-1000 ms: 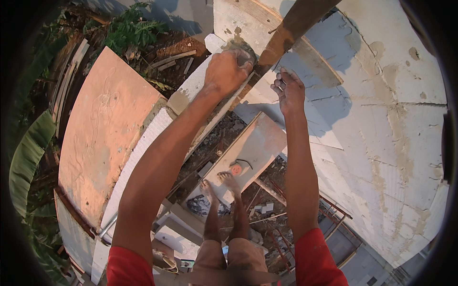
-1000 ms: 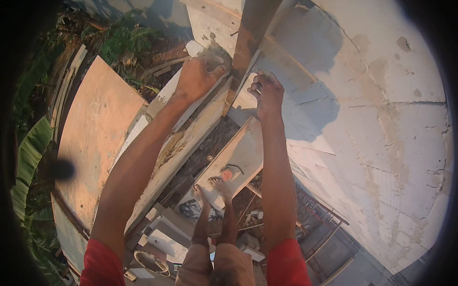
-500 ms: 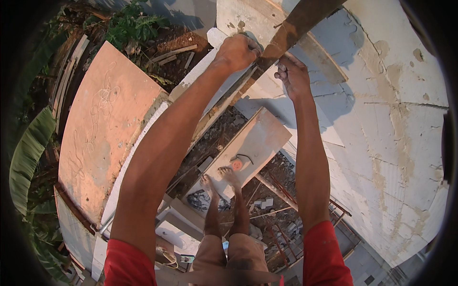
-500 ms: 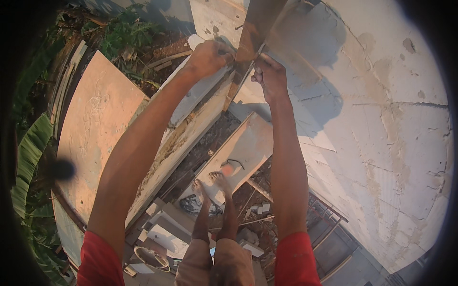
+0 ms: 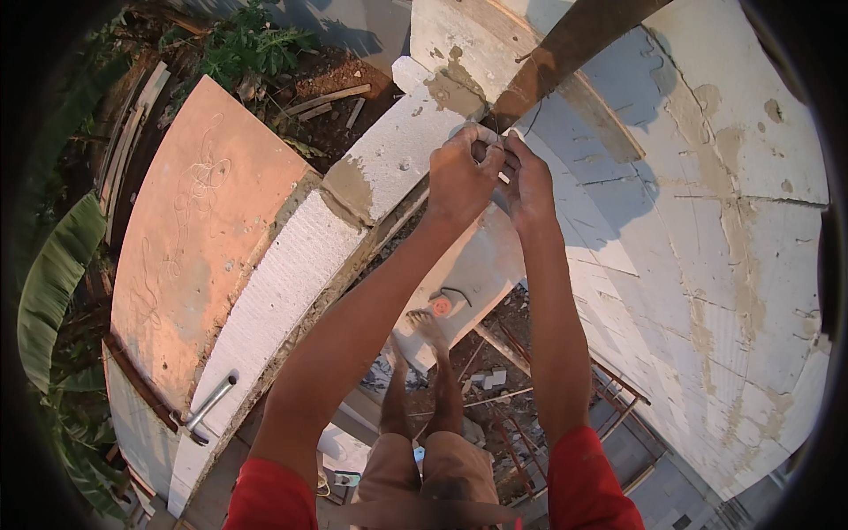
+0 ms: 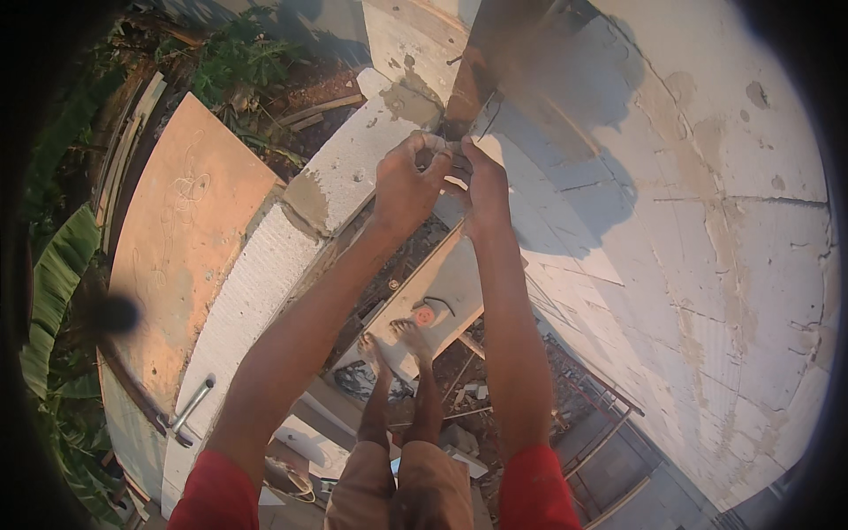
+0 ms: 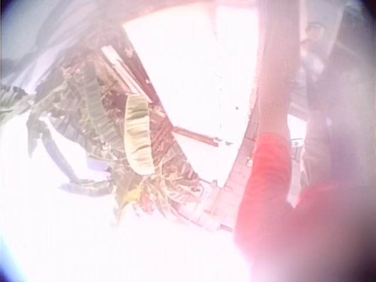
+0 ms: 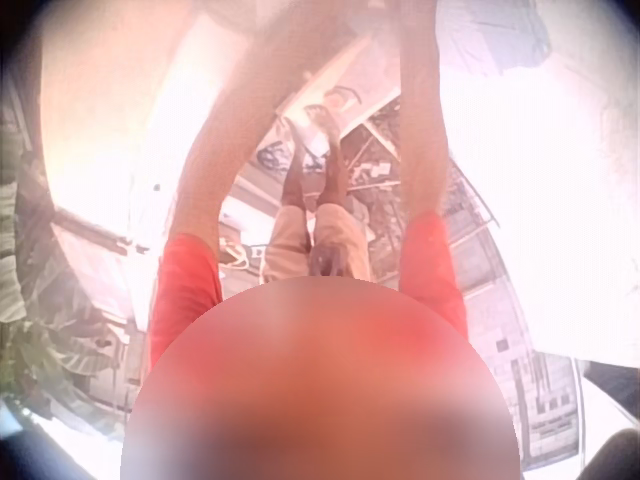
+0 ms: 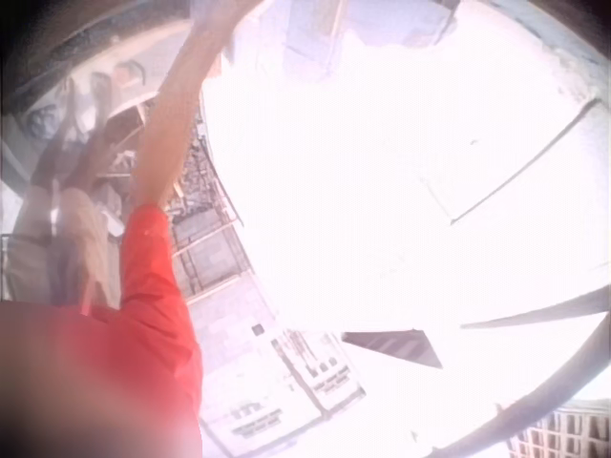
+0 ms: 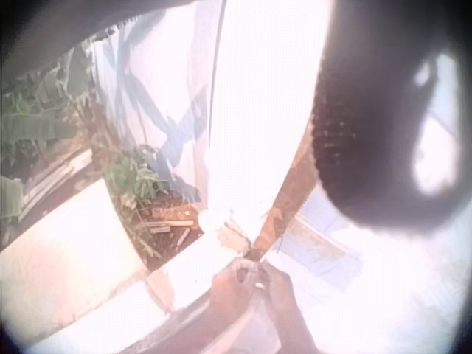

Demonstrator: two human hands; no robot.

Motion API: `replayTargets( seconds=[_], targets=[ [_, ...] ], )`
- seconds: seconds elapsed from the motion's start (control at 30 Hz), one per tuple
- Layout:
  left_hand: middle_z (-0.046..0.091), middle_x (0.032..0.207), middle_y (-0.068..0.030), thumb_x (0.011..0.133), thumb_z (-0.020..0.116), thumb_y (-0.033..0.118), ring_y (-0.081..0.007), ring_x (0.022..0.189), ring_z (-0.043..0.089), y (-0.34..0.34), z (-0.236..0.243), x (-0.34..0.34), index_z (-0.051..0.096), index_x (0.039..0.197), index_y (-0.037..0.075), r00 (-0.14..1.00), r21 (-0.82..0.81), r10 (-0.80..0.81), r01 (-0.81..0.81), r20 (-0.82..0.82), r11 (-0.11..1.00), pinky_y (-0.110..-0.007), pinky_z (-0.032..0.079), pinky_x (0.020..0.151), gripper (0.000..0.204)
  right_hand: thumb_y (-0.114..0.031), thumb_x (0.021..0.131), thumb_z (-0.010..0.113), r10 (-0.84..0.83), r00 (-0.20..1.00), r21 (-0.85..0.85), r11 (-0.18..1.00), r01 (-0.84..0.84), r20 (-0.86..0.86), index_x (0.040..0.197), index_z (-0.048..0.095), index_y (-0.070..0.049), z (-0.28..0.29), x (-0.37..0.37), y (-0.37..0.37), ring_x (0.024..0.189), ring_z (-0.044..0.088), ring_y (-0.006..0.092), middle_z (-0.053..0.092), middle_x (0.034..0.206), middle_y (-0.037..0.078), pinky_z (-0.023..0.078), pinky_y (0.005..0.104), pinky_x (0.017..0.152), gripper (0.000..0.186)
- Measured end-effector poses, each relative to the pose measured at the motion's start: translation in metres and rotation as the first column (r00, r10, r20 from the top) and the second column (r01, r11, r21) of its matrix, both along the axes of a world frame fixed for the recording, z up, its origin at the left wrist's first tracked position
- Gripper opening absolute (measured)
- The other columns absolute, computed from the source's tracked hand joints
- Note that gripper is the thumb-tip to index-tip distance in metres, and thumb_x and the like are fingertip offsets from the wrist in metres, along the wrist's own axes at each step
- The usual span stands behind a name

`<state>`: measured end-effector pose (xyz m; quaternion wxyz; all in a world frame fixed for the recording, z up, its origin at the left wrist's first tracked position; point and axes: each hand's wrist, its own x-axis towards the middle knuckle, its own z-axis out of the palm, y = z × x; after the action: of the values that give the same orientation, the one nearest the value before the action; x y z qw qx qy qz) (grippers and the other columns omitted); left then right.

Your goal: The person applies mortar to a wall using a trowel, places white tiles, and taps them into position with a hammer. They also use a string line to align the tiles and adjust wooden supports.

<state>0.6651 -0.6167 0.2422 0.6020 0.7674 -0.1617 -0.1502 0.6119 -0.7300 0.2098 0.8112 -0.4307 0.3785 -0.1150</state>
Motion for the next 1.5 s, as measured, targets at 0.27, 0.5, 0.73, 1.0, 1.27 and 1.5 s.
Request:
replayTargets(
  seconds=[0.27,0.5,0.73,1.0,1.27,1.5],
  targets=[
    [0.066,0.074,-0.0035,0.091,0.067,0.012,-0.0128,0.060,0.060,-0.009,-0.006,0.014,0.067,0.091,0.003,0.917,-0.293,-0.142,0.029,-0.372,0.956,-0.029,0.048,0.057,0.009,-0.015,0.101,0.057,-0.103,0.986,0.098,0.991,0.090,0.131,0.110,0.066,-0.002,-0.009,-0.006,0.004,0.091,0.063,0.0182,0.065,0.091,0.004,0.052,0.0367,0.088,0.018],
    [0.048,0.065,0.0039,0.098,0.064,0.022,-0.0053,0.052,0.039,-0.003,0.010,0.029,0.060,0.103,0.005,0.625,-0.511,-0.271,-0.240,-0.732,0.826,-0.022,0.030,0.050,0.019,-0.011,0.100,0.058,-0.113,0.987,-0.047,0.992,0.119,0.118,0.111,0.065,0.002,0.010,0.000,0.014,0.089,0.063,0.0190,0.064,0.089,0.006,0.054,0.0376,0.088,0.018],
    [0.055,0.064,-0.0006,0.091,0.064,0.020,-0.0110,0.053,0.045,-0.020,-0.001,0.047,0.067,0.083,0.003,0.881,-0.241,-0.114,0.000,-0.459,0.970,-0.029,0.035,0.049,0.019,-0.010,0.100,0.058,-0.267,0.953,0.075,0.963,0.258,0.146,0.115,0.060,0.005,0.017,0.003,0.011,0.100,0.063,0.0235,0.062,0.102,0.013,0.054,0.0405,0.096,0.021],
    [0.073,0.084,-0.0095,0.083,0.075,0.026,-0.0139,0.075,0.065,0.005,0.014,0.053,0.077,0.094,0.002,0.898,-0.275,-0.237,0.137,-0.371,0.952,-0.032,0.050,0.067,0.027,-0.007,0.100,0.055,-0.478,0.868,0.302,0.854,0.424,0.132,0.113,0.056,0.005,0.025,0.015,0.011,0.091,0.059,0.0216,0.058,0.097,0.011,0.054,0.0385,0.090,0.018],
    [0.072,0.094,-0.0113,0.084,0.075,0.031,-0.0215,0.087,0.066,0.028,0.019,0.090,0.077,0.107,0.007,0.941,0.130,-0.321,0.333,-0.103,0.934,-0.033,0.049,0.080,0.033,-0.011,0.102,0.057,-0.015,0.996,-0.066,0.998,0.021,0.092,0.103,0.058,-0.009,0.024,0.006,-0.047,0.052,0.031,0.0042,0.035,0.065,-0.007,0.029,0.0208,0.046,0.003],
    [0.074,0.100,-0.0201,0.085,0.072,0.033,-0.0349,0.098,0.070,-0.019,0.016,0.109,0.075,0.115,0.008,0.936,0.266,-0.351,0.330,0.036,0.906,-0.042,0.053,0.093,0.039,-0.013,0.100,0.062,-0.014,0.991,-0.141,0.990,0.032,0.132,0.094,0.054,-0.014,0.048,0.013,-0.051,0.052,0.028,0.0032,0.031,0.063,-0.009,0.024,0.0206,0.043,0.010]
  ],
)
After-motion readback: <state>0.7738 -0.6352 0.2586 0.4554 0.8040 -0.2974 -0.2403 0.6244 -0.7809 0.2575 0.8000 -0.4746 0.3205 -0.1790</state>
